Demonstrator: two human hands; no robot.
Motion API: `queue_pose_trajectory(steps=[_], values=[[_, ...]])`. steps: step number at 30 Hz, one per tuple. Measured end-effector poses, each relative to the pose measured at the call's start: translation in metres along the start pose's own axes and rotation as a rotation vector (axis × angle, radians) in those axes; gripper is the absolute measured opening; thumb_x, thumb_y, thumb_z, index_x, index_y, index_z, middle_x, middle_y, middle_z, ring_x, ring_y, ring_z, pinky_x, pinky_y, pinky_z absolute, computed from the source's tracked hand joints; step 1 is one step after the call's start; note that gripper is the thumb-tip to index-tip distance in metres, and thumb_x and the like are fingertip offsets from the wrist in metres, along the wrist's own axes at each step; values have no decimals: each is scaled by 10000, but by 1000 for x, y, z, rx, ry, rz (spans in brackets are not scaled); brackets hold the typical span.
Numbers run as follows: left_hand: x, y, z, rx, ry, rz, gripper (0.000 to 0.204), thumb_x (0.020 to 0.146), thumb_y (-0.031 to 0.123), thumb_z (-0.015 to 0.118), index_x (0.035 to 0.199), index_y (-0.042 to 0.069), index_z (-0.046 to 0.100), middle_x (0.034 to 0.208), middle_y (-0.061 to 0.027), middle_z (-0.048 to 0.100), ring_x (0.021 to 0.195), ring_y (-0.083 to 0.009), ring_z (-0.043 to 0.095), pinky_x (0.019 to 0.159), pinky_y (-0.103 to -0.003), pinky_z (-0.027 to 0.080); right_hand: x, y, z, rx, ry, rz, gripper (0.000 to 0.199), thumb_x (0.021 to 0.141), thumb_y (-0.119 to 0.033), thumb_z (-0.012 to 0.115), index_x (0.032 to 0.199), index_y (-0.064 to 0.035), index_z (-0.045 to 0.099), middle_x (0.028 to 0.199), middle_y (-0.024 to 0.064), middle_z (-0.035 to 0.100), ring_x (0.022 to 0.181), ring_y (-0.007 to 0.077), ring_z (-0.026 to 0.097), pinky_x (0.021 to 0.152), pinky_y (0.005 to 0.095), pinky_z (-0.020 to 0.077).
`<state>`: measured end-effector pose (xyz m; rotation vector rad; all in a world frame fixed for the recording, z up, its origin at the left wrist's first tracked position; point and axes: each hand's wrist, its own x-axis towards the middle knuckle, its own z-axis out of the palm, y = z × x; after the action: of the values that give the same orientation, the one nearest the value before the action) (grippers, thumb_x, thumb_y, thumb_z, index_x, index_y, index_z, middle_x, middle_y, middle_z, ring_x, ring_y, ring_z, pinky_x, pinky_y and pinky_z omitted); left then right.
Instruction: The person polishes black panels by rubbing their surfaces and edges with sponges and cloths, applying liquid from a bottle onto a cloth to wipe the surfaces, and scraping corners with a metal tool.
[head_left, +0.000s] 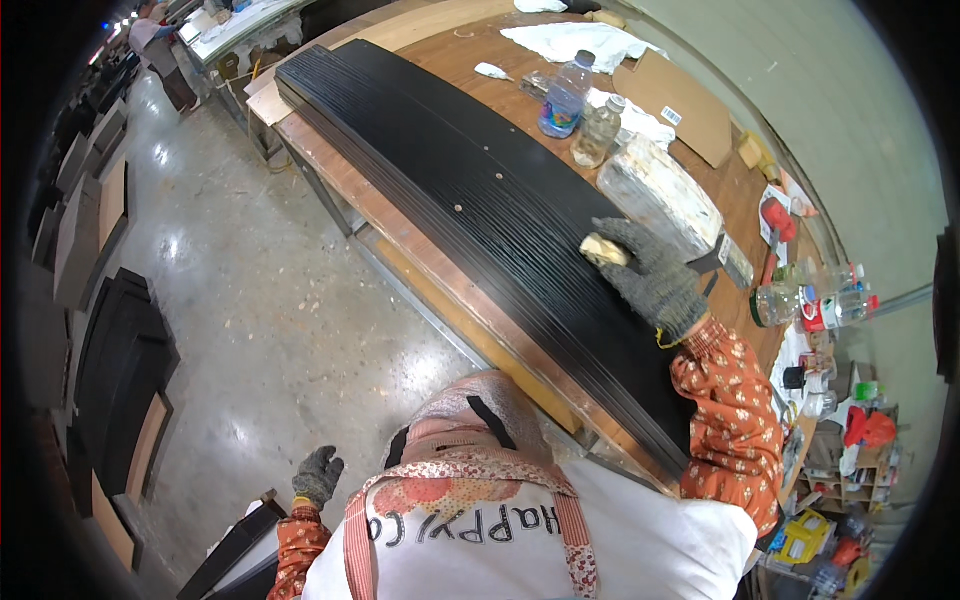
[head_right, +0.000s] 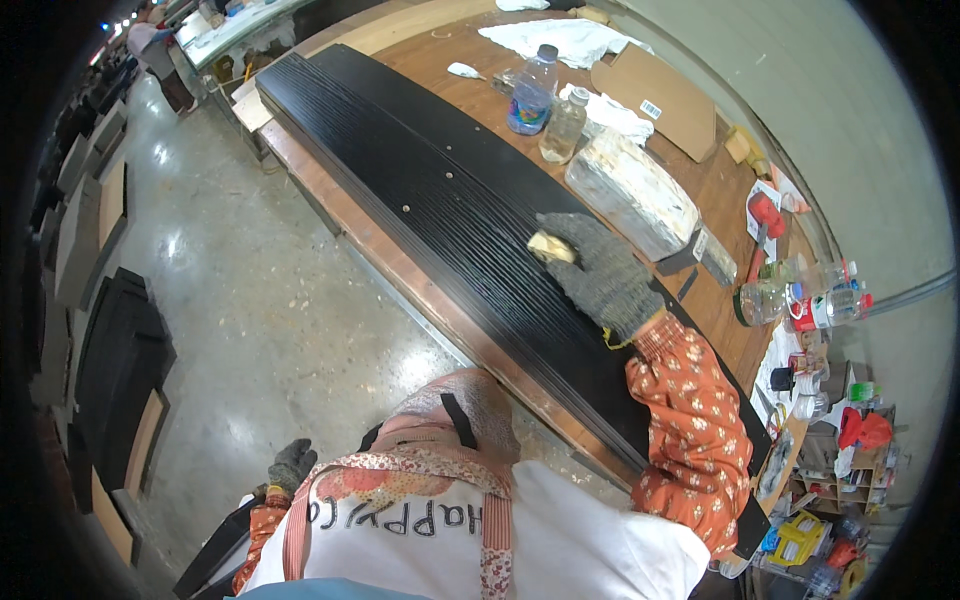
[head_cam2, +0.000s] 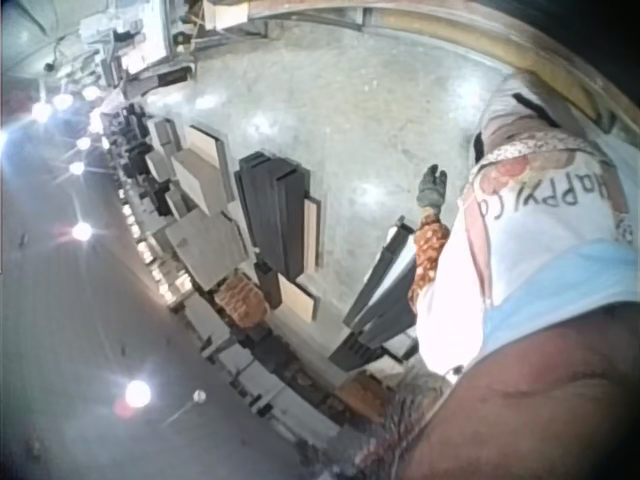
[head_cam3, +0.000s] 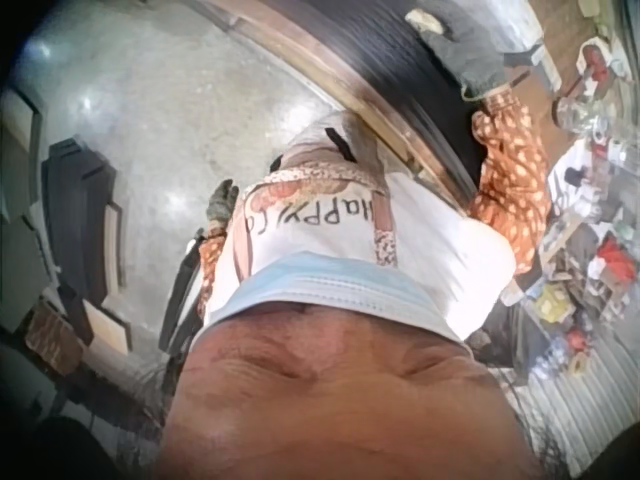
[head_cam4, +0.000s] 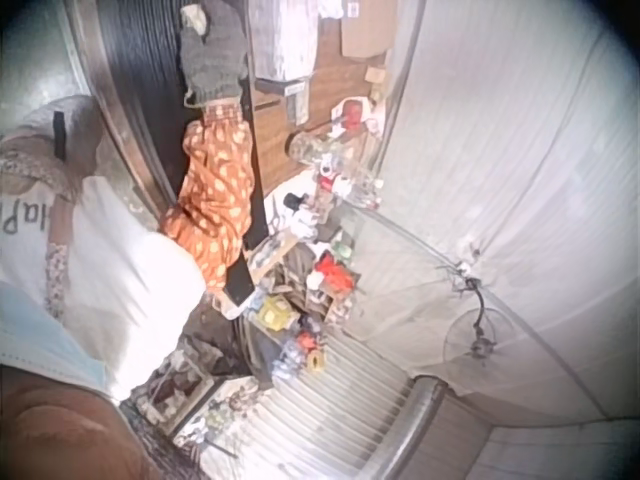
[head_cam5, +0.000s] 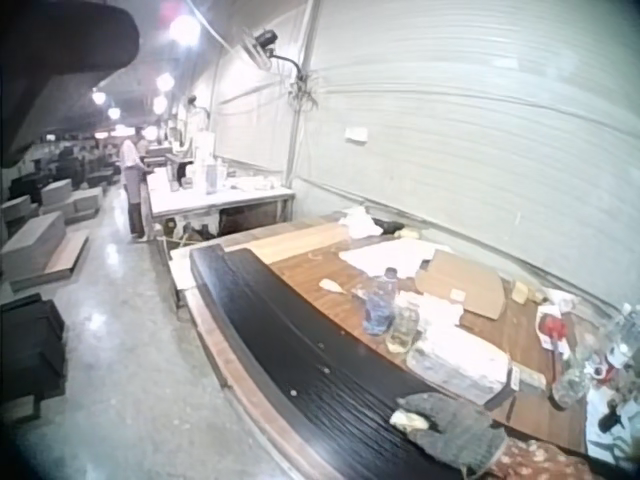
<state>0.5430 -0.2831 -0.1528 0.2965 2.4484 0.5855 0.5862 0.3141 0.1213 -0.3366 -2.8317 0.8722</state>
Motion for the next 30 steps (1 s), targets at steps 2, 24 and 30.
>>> queue_pose_trajectory(steps=[2,24,30], values=[[17,25,-10,-88,51,49,437,885,277,672,1224,7,614,1129,-188,687,998,-318,676,861,-396,537,37,-8,10,-69,-26,-45,450,878,-168,660,1311,-83,570,1249,145,613,1169,278,593,1017,371,461],[117,-98,-57,-429,255,-168,412,891,244,665,1235,27,598,1067,-159,698,933,-276,679,846,-365,530,373,-93,128,30,-17,-340,461,837,-195,730,1263,-72,605,1261,149,623,1174,308,596,1005,382,476],[197,-112,-94,-314,-114,-34,366,903,194,652,1211,3,601,1020,-106,711,909,-196,670,817,-322,528,229,-68,66,-47,3,-240,411,833,-132,693,1228,-57,612,1217,163,628,1147,330,604,992,407,483]])
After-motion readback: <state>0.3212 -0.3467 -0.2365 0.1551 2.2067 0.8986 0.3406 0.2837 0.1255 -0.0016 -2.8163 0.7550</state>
